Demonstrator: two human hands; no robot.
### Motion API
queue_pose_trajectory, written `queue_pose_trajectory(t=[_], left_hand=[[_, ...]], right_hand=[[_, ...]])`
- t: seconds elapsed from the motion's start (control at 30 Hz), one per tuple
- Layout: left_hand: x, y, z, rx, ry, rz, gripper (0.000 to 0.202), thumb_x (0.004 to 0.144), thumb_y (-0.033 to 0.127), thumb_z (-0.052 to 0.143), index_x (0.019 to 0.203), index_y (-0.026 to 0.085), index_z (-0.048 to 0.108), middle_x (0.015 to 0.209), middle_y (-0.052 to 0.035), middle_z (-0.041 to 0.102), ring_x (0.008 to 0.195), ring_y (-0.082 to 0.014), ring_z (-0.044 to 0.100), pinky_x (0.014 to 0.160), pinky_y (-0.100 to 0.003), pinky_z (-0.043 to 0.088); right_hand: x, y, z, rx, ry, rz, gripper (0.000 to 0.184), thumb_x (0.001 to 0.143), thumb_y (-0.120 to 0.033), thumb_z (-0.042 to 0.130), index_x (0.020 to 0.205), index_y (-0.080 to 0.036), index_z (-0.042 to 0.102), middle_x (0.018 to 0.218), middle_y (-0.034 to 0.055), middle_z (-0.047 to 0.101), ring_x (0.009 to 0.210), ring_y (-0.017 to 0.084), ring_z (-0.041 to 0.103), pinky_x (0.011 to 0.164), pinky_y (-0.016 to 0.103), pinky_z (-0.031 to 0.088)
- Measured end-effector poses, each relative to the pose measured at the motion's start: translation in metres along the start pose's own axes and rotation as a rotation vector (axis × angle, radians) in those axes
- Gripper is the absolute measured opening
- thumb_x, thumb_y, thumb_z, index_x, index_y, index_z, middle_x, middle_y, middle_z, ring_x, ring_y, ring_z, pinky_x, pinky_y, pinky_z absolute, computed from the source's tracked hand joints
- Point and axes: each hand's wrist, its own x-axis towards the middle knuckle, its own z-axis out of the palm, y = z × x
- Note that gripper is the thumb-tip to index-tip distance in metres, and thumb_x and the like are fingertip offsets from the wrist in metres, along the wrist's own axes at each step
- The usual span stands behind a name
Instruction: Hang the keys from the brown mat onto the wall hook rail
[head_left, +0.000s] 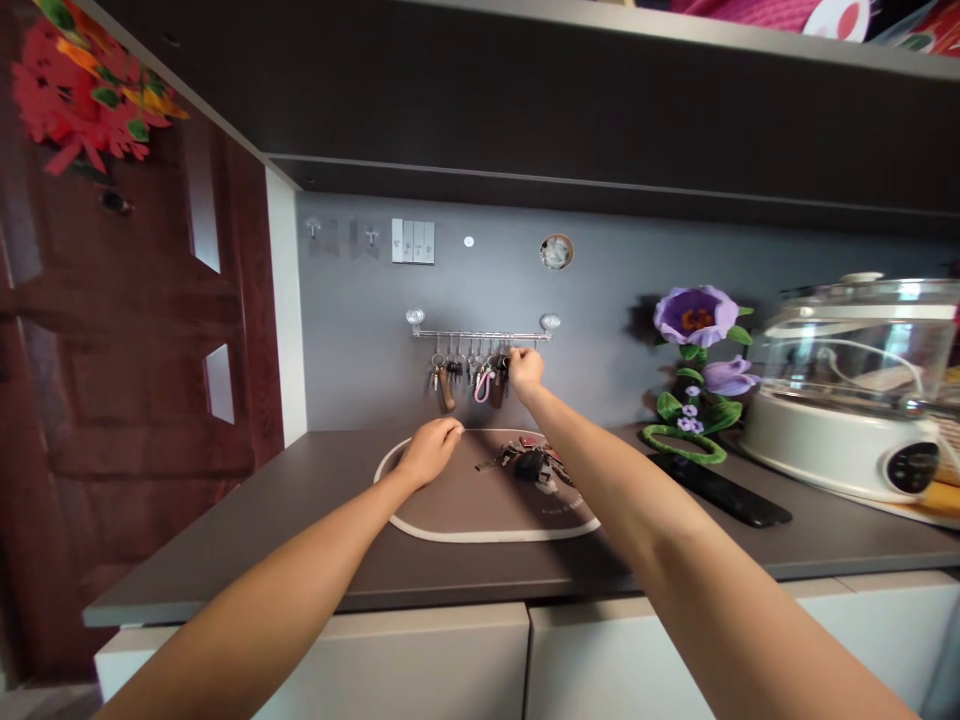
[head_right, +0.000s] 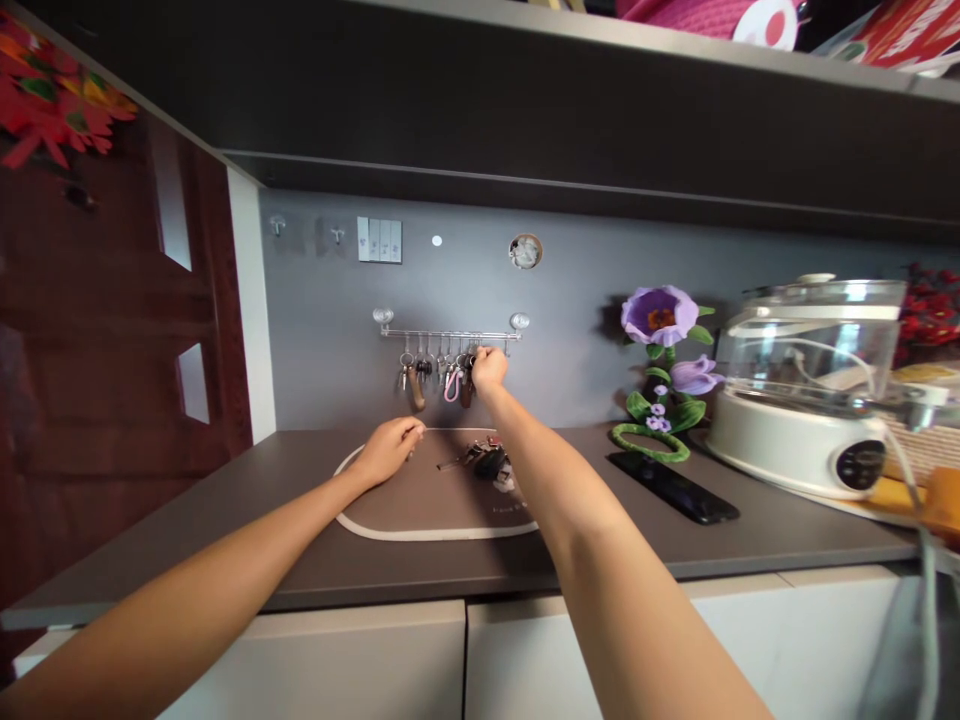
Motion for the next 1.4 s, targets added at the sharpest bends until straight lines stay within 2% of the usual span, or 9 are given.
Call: queue_pose_trajectory(t=[0.23,0.6,0.87,1.03,1.2,1.4], left_hand=[[0.000,-0.001,-0.001,0.003,-0.007,-0.030,0.025,0.083,0.026,0.034,0.077,0.017,0.057,0.070,-0.0031,0.059,0.068,-0.0148,0.053,0.064,-0.025,0.037],[0.000,-0.002,-0.002,-0.005,-0.007,-0.025,0.024,0.083,0.025,0.034,0.073,0.017,0.055,0.066,-0.0016,0.057,0.061,-0.0131,0.051,0.062,-0.024,0.035],[-0.001,-0.005,-0.001,-0.007,-0.049,-0.038,0.025,0.083,0.026,0.034,0.075,0.017,0.056,0.068,-0.0025,0.058,0.063,-0.0134,0.052,0.063,-0.025,0.037],[-0.002,-0.004,-0.001,0.024,-0.077,-0.036,0.026,0.083,0.026,0.034,0.076,0.017,0.057,0.071,-0.0035,0.059,0.068,-0.0150,0.053,0.066,-0.026,0.038],[-0.004,0.001,-0.003,0.076,-0.088,-0.048,0.025,0.083,0.026,0.035,0.084,0.017,0.059,0.080,-0.0054,0.062,0.076,-0.0166,0.055,0.072,-0.027,0.039],[0.000,0.005,-0.005,0.008,-0.077,-0.121,0.024,0.081,0.025,0.040,0.093,0.015,0.058,0.082,-0.0061,0.063,0.074,-0.0153,0.057,0.070,-0.025,0.042]], right_hand=[[0.002,0.005,0.006,0.010,0.021,-0.036,0.021,0.074,-0.026,0.045,0.061,-0.016,0.058,0.069,0.0084,0.064,0.062,0.016,0.054,0.065,0.027,0.040],[-0.009,0.013,0.002,0.035,-0.040,0.004,0.019,0.073,-0.026,0.045,0.068,-0.015,0.059,0.073,0.0060,0.063,0.064,0.014,0.054,0.065,0.025,0.039],[-0.007,0.023,0.001,0.089,-0.135,-0.030,0.017,0.072,-0.025,0.046,0.074,-0.014,0.059,0.073,0.0040,0.062,0.063,0.013,0.052,0.067,0.026,0.040],[-0.007,0.030,-0.005,0.093,-0.218,-0.036,0.016,0.071,-0.021,0.047,0.078,-0.014,0.060,0.079,0.0051,0.063,0.070,0.013,0.055,0.075,0.028,0.041],[-0.015,0.037,-0.014,0.121,-0.214,0.005,0.022,0.068,-0.018,0.053,0.089,-0.015,0.058,0.093,0.0081,0.063,0.086,0.015,0.057,0.085,0.033,0.040],[-0.037,0.042,-0.031,0.154,-0.275,0.047,0.023,0.067,-0.019,0.053,0.089,-0.014,0.058,0.097,0.0081,0.062,0.086,0.015,0.056,0.084,0.031,0.040]])
